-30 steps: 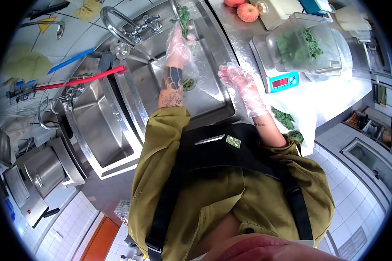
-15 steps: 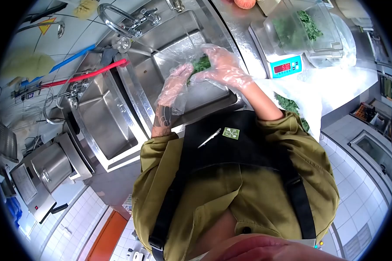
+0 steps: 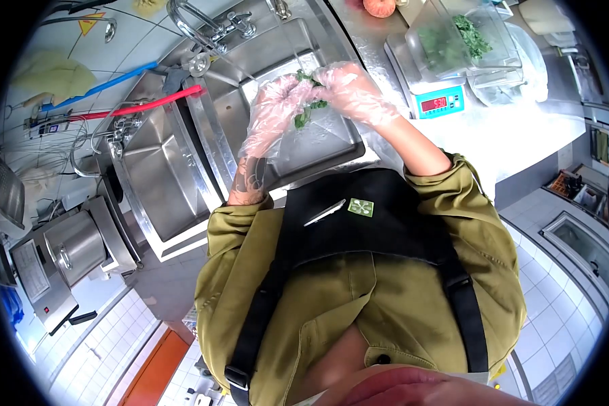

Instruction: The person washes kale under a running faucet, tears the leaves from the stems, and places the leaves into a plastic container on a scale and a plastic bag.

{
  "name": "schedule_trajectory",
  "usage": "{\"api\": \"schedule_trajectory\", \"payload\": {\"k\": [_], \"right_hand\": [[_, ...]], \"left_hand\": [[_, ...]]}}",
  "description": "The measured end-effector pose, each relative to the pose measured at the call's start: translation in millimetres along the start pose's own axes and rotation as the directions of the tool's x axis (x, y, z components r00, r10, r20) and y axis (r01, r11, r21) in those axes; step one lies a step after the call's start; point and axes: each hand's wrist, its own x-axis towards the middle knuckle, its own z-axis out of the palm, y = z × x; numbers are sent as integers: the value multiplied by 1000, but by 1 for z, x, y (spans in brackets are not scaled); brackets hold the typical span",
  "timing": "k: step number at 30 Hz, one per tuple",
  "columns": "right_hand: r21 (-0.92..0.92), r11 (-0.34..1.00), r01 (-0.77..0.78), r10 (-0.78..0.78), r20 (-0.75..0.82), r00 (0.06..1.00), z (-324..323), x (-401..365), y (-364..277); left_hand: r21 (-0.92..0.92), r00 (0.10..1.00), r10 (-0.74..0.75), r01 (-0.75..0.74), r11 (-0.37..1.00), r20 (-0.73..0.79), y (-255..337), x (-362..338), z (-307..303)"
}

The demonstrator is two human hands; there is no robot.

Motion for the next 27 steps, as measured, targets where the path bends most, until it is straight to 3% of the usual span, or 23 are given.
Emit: {"api": "schedule_trajectory", "payload": {"k": [3,6,7,10,11,14,17,18,20,21,24,25,27], "right_hand": [[0,983,182,-173,-324,930,17,-9,2],[243,956,162,-122,-169,978,-12,-8,-10],[348,937,-9,24,-38,999,-19,-6,-15],[384,923,4,-52,116,992,-21,-7,-16],[321,946,-40,-21,185,983,-15,-6,-5],[494,859,137,-91,-116,989,-1,-11,-2],[367,890,270,-161,-302,940,-4,-12,-12],[471,865,172,-53,-256,965,-12,-15,-20],[649,760,-34,153,-127,980,-31,-20,-39],[766,642,-5,218,-176,960,-25,-21,-39],[444,890,97,129,-452,883,-22,-20,-41],[-171,983,66,-135,-439,888,-19,-20,-30],[-338,937,87,-249,-470,847,-37,-25,-24]], "left_hand": [[-224,998,7,-21,974,-64,4,3,7],[-225,997,7,-24,974,-77,2,7,5],[-282,995,52,-75,957,-90,4,5,6],[-57,983,159,-164,985,-93,20,4,6],[-34,973,196,-201,979,-121,16,8,6],[-15,970,218,-221,975,-109,25,10,5],[-214,995,80,-90,973,-55,29,11,4],[-279,999,37,-45,959,-32,31,11,5],[-379,994,74,-97,920,-77,35,11,11],[-426,991,89,-124,896,-100,37,10,16],[-498,985,30,-112,860,-170,46,11,28],[-455,973,24,-129,881,-230,52,12,34],[-533,974,22,-142,834,-224,52,21,35]]}}
